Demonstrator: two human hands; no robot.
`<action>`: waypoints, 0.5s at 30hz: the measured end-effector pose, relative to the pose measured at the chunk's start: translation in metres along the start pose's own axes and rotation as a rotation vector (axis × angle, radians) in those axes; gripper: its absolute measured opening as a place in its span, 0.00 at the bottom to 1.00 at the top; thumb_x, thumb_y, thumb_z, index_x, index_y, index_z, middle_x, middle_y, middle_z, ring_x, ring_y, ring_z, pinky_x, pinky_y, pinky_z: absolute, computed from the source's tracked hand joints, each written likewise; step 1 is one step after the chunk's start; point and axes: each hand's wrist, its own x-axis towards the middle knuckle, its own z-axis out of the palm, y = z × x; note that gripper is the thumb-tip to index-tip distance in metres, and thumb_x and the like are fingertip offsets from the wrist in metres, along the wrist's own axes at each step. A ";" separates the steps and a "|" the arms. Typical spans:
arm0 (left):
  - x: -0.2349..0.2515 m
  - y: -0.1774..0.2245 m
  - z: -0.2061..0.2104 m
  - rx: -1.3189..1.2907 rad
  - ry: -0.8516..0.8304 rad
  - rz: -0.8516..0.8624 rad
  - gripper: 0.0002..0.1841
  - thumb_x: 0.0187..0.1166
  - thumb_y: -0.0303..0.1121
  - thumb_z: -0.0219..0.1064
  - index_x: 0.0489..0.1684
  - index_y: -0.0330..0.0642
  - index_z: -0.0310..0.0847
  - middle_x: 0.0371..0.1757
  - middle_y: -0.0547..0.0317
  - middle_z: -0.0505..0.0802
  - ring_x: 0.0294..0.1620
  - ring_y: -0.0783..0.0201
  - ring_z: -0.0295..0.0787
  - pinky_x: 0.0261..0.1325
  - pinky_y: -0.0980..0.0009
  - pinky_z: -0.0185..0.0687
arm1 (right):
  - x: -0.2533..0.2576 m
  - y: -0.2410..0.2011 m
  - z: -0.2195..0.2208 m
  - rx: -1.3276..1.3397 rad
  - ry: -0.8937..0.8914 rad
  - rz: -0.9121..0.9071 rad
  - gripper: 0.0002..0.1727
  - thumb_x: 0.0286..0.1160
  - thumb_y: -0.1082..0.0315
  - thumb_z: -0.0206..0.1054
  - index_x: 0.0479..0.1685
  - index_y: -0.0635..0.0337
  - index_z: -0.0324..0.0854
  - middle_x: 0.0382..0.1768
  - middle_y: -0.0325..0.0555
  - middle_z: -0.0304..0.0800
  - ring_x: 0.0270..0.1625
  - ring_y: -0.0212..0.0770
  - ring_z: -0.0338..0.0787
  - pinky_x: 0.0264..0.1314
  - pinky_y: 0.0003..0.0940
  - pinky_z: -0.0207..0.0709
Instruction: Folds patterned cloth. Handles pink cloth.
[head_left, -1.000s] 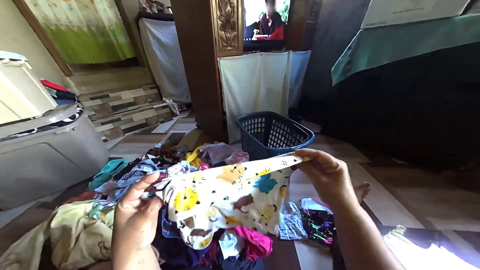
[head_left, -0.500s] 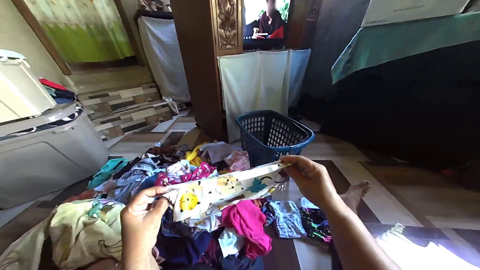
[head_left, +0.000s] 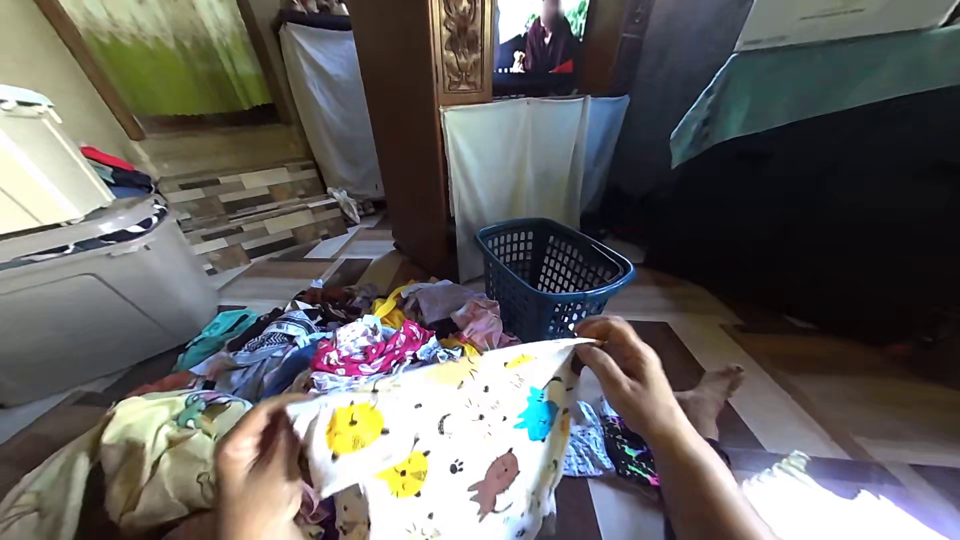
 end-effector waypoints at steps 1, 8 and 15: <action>0.005 -0.009 0.005 0.019 0.043 -0.106 0.12 0.84 0.26 0.56 0.42 0.53 0.86 0.38 0.87 0.92 0.40 0.88 0.87 0.46 0.85 0.85 | 0.004 0.004 0.004 0.030 -0.047 0.127 0.15 0.79 0.64 0.58 0.47 0.68 0.83 0.47 0.44 0.86 0.43 0.24 0.86 0.46 0.24 0.83; 0.084 -0.057 0.037 0.153 0.101 -0.295 0.09 0.86 0.25 0.57 0.51 0.31 0.81 0.38 0.65 0.87 0.37 0.79 0.84 0.47 0.75 0.83 | 0.061 0.001 0.021 -0.067 -0.009 0.295 0.13 0.88 0.70 0.57 0.58 0.73 0.76 0.42 0.55 0.87 0.42 0.40 0.87 0.50 0.41 0.81; 0.092 -0.084 0.005 -0.177 0.038 -0.080 0.13 0.88 0.28 0.54 0.52 0.56 0.85 0.47 0.82 0.92 0.48 0.81 0.88 0.54 0.78 0.86 | 0.043 0.031 0.042 -0.134 0.015 -0.273 0.10 0.80 0.74 0.60 0.52 0.72 0.80 0.54 0.57 0.90 0.55 0.40 0.91 0.59 0.36 0.85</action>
